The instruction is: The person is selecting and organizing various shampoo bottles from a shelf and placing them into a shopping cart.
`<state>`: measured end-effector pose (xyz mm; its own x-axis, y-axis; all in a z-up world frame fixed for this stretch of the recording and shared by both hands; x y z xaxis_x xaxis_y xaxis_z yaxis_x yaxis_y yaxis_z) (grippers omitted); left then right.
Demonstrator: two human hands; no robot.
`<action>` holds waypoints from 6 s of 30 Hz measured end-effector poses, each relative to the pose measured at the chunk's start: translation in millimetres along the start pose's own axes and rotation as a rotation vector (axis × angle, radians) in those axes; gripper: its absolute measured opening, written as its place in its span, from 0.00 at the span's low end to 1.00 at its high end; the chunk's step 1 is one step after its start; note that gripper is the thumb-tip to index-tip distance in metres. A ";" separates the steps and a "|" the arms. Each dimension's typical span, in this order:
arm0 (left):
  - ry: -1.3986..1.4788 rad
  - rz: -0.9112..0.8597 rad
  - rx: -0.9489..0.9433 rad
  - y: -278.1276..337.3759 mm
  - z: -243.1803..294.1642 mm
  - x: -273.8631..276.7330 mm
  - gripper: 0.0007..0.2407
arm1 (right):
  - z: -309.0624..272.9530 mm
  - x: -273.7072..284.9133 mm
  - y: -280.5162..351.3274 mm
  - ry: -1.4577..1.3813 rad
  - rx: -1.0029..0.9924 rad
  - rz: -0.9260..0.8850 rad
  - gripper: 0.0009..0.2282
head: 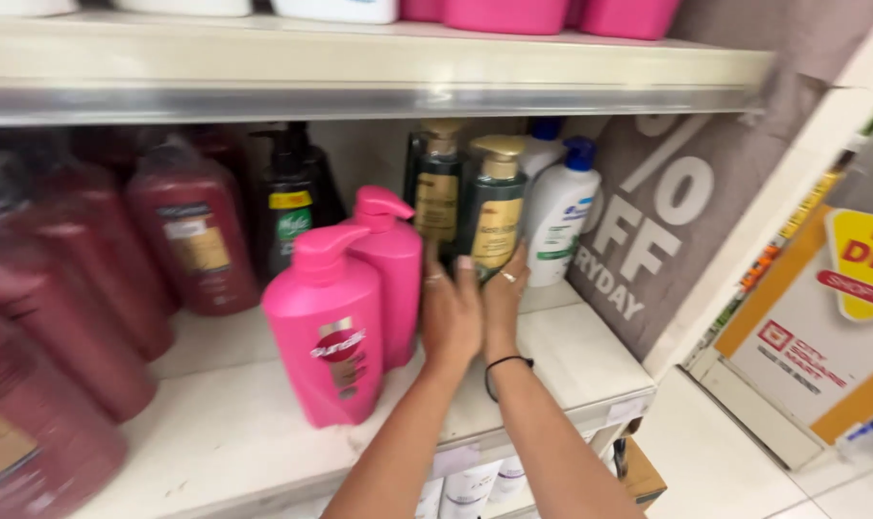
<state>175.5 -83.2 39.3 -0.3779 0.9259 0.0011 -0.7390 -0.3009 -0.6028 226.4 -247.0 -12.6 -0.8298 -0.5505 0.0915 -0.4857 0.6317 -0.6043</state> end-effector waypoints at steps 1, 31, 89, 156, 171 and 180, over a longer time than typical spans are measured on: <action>0.010 -0.018 -0.013 -4.4 -19.5 -9.4 0.25 | 2.2 1.4 3.9 0.002 -0.002 0.024 0.39; -0.126 0.057 0.119 -69.5 -129.6 -56.4 0.29 | -44.5 32.4 4.2 0.148 0.116 -0.133 0.59; 0.137 0.020 0.204 -141.2 -291.6 -170.9 0.21 | -42.6 42.3 10.5 0.331 -0.064 -0.216 0.57; 0.335 -0.142 0.287 -18.4 -63.4 105.9 0.34 | -61.7 -44.2 58.4 -0.273 -0.039 -0.874 0.43; 0.142 -0.377 0.276 -30.9 -69.7 69.5 0.35 | -66.4 -28.1 54.9 0.309 -0.016 -0.712 0.33; 0.113 -0.292 0.122 -37.8 -66.2 54.8 0.41 | -62.6 -52.0 69.1 -0.473 -0.280 -0.597 0.37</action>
<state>219.6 -5.9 9.4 -0.0809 0.9945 0.0671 -0.8707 -0.0377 -0.4905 218.8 -140.5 -9.5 -0.2350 -0.9709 -0.0463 -0.9129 0.2368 -0.3326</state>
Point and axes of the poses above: each hand's wrist, its own y-axis away from the middle knuckle, its own x-axis out of the back of the hand, z = x × y, the point moved 10 cm from there along -y, towards the middle knuckle, and after that the axes turned 9 degrees about z, right-handed, at the moved point
